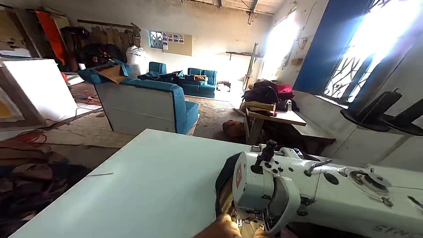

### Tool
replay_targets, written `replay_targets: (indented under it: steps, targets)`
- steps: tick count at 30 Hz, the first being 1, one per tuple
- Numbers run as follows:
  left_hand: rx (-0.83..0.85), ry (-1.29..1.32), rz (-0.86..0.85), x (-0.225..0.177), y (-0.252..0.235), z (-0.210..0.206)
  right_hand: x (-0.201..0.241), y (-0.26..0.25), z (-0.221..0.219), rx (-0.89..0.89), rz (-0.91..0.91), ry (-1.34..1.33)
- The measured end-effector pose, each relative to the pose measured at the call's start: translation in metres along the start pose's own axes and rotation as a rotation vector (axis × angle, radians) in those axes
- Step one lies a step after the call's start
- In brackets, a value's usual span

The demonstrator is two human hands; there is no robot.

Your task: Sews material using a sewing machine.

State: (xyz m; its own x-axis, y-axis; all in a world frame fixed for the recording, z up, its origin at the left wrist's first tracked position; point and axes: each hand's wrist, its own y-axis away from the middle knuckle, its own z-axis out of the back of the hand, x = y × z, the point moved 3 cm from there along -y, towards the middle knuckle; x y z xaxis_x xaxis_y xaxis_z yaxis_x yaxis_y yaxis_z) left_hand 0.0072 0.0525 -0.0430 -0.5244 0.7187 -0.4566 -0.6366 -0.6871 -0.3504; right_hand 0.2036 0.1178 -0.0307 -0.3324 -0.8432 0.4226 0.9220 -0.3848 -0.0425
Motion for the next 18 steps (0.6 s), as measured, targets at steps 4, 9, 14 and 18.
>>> replay_targets:
  steps: [4,9,14,18]
  targets:
    - [0.122,0.001,0.003,0.004,-0.002,0.006,-0.010,0.007,0.003,0.168,-0.058,-0.010]
    - [0.031,-0.247,-0.089,-0.010,0.000,-0.003,0.004,0.011,0.007,0.272,-0.005,-0.035]
    - [-0.172,-0.404,-0.216,-0.013,0.009,-0.006,0.019,0.011,-0.002,0.127,0.250,-0.021]
    - [-0.245,-0.367,-0.246,-0.008,0.014,0.012,0.018,0.015,-0.009,0.233,0.076,0.032]
